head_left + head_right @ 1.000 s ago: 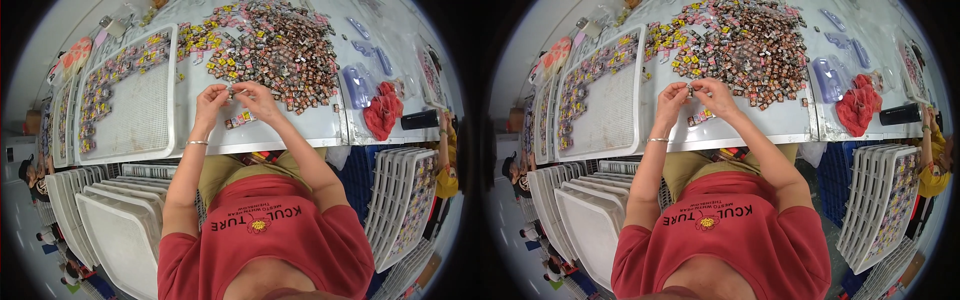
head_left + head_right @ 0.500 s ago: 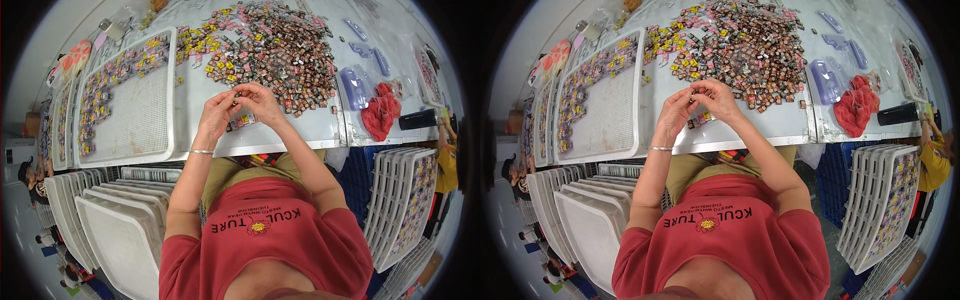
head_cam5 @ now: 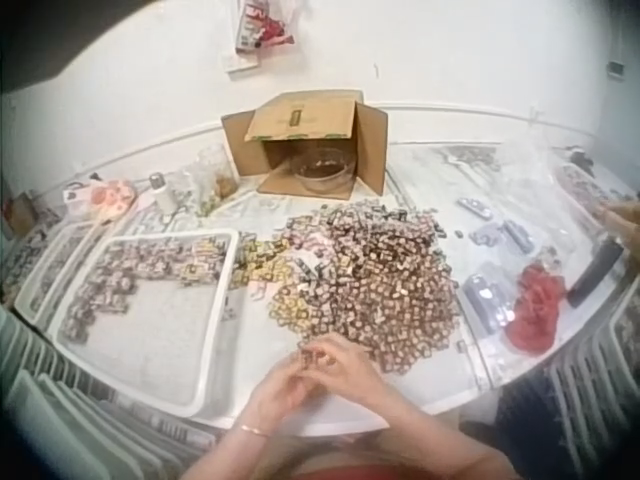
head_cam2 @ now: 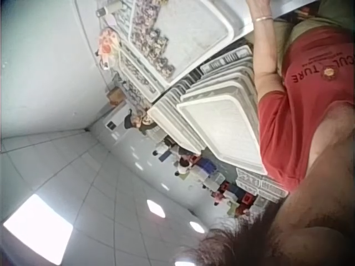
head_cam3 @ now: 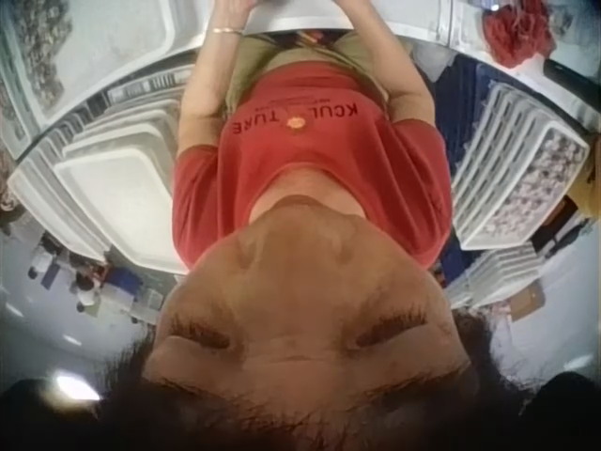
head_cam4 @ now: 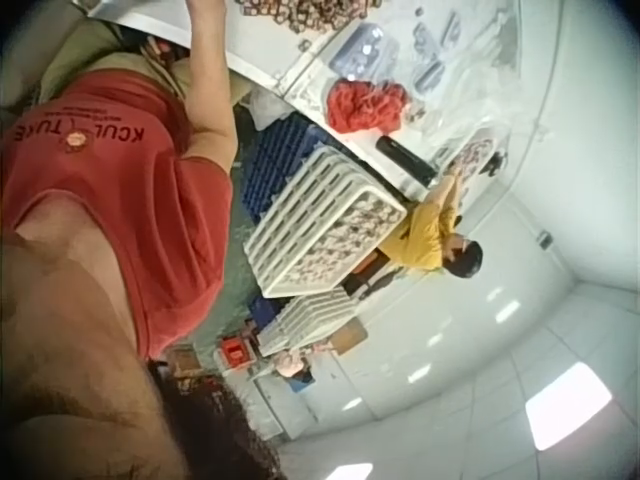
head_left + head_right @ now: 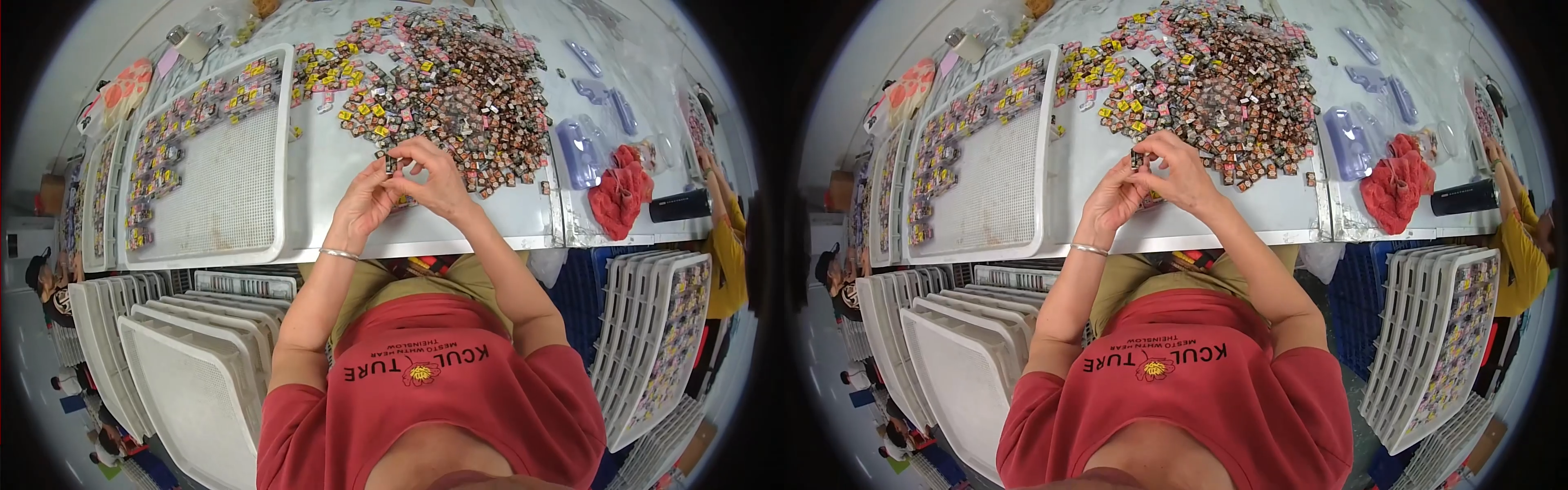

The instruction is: The person is sorting and arranging small colorful pieces onto a tray on a factory table.

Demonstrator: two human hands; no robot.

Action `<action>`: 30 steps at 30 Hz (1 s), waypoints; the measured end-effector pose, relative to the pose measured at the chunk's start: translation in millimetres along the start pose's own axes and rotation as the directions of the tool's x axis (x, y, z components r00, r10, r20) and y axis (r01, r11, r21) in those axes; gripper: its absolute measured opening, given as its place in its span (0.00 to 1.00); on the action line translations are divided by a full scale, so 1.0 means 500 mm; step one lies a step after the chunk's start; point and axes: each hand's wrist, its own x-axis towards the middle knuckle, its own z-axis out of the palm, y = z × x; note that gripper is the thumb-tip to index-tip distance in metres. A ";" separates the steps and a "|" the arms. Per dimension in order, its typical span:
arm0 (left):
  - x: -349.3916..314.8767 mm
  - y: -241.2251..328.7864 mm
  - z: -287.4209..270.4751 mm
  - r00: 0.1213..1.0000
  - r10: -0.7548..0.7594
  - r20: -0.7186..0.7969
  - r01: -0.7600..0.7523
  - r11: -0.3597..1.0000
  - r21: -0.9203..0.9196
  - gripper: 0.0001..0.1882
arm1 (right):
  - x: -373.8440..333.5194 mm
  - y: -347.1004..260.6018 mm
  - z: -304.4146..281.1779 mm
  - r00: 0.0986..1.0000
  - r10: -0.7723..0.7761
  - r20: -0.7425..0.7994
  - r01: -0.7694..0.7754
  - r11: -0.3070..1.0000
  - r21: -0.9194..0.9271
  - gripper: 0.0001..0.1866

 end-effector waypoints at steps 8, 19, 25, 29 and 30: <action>-0.014 0.002 0.017 0.998 0.060 0.007 -0.060 0.960 0.272 0.08 | 0.010 0.001 -0.018 0.987 -0.024 0.160 0.062 0.970 -0.236 0.14; -0.018 -0.013 -0.037 0.833 0.458 0.309 -0.325 -0.046 0.945 0.11 | 0.010 0.069 -0.114 0.889 0.148 0.434 -0.073 0.980 -0.186 0.13; -0.052 -0.087 -0.011 0.713 0.129 0.690 -0.502 -0.593 0.630 0.19 | -0.018 0.116 -0.117 0.737 0.266 0.622 -0.066 0.943 -0.325 0.12; -0.048 -0.098 -0.030 0.713 0.086 0.695 -0.528 -0.586 0.614 0.20 | -0.020 0.117 -0.107 0.738 0.185 0.649 0.025 0.954 -0.299 0.13; -0.048 -0.097 -0.033 0.708 0.089 0.700 -0.542 -0.567 0.620 0.20 | -0.025 0.114 -0.104 0.754 0.170 0.635 0.065 0.942 -0.329 0.13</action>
